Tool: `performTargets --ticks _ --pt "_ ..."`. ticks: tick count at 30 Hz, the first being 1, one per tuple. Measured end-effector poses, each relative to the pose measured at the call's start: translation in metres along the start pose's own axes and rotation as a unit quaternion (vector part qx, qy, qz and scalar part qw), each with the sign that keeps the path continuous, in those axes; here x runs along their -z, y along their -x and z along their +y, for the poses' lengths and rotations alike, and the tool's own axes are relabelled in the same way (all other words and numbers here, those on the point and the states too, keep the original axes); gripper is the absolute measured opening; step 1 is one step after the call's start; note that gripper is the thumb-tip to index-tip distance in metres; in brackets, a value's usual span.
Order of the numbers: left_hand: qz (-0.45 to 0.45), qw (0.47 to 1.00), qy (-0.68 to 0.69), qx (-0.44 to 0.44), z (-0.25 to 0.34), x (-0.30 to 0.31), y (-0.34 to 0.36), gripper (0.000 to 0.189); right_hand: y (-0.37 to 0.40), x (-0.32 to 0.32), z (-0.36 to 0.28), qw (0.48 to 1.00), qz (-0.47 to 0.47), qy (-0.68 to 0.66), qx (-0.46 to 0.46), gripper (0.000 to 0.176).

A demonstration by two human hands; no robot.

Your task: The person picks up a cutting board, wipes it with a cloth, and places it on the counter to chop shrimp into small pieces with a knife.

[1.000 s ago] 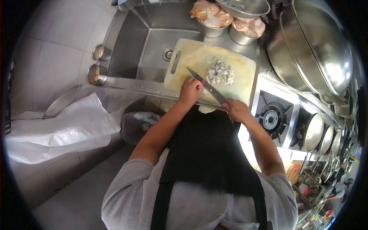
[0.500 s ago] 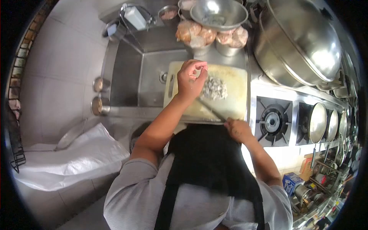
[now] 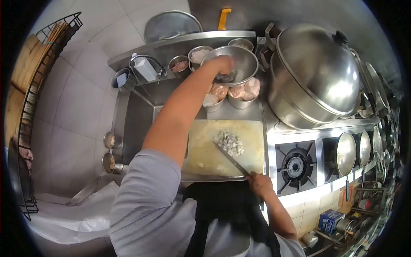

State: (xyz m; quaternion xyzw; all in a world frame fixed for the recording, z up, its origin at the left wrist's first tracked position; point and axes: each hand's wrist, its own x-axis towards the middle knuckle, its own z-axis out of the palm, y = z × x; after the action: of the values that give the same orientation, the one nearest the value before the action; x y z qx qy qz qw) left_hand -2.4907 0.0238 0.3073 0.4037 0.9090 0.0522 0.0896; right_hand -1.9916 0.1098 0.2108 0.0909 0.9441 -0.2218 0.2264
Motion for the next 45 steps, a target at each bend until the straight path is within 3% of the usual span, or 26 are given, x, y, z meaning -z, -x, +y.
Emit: performTargets --ticks 1,8,14,16,23,25,26,30,32,35,39,41,45 --pt "-0.066 0.997 -0.024 -0.009 -0.002 -0.005 -0.012 0.039 0.001 0.001 -0.002 1.0 -0.001 0.001 -0.002 0.031" --pt "-0.032 0.993 -0.107 0.035 0.024 0.009 0.003 0.033 0.004 -0.009 0.001 0.999 0.027 -0.043 -0.012 0.03" --pt "0.029 0.998 -0.048 0.034 0.0 0.001 0.001 0.03 0.012 0.001 0.002 1.0 0.017 -0.025 0.002 0.028" --pt "0.019 0.998 -0.048 -0.035 0.008 0.007 0.012 0.028 0.011 -0.002 0.007 1.0 0.016 -0.026 0.005 0.03" --pt "0.073 0.994 0.072 0.033 0.023 -0.013 0.026 0.022 0.004 -0.004 0.014 0.999 0.033 -0.002 0.043 0.029" --pt "0.163 0.966 0.194 0.049 0.023 -0.014 0.034 0.018 0.004 -0.006 0.017 0.997 0.048 0.005 0.059 0.029" --pt "0.16 0.967 0.193 0.051 0.023 -0.012 0.038 0.018 0.004 -0.008 0.017 0.997 0.045 0.003 0.06 0.029" --pt "0.308 0.906 0.29 0.024 0.034 0.01 0.075 0.016 0.003 -0.014 0.015 0.995 0.055 0.0 0.083 0.027" --pt "0.366 0.818 0.442 -0.02 0.038 0.009 0.097 0.021 -0.004 -0.016 0.013 0.992 0.084 0.015 0.089 0.027" --pt "0.366 0.778 0.51 -0.023 0.067 0.025 0.165 0.023 -0.011 -0.01 0.007 0.994 0.059 0.027 0.083 0.026" --pt "0.331 0.778 0.533 0.011 0.068 -0.003 0.24 0.022 -0.01 -0.002 0.006 0.995 0.049 0.016 0.08 0.027" --pt "0.297 0.798 0.519 0.076 0.07 -0.036 0.275 0.022 -0.007 0.003 0.006 0.997 0.042 0.025 0.052 0.028" --pt "0.257 0.762 0.56 0.201 0.092 -0.109 0.323 0.022 -0.006 0.009 0.013 0.998 0.037 0.026 0.043 0.029"
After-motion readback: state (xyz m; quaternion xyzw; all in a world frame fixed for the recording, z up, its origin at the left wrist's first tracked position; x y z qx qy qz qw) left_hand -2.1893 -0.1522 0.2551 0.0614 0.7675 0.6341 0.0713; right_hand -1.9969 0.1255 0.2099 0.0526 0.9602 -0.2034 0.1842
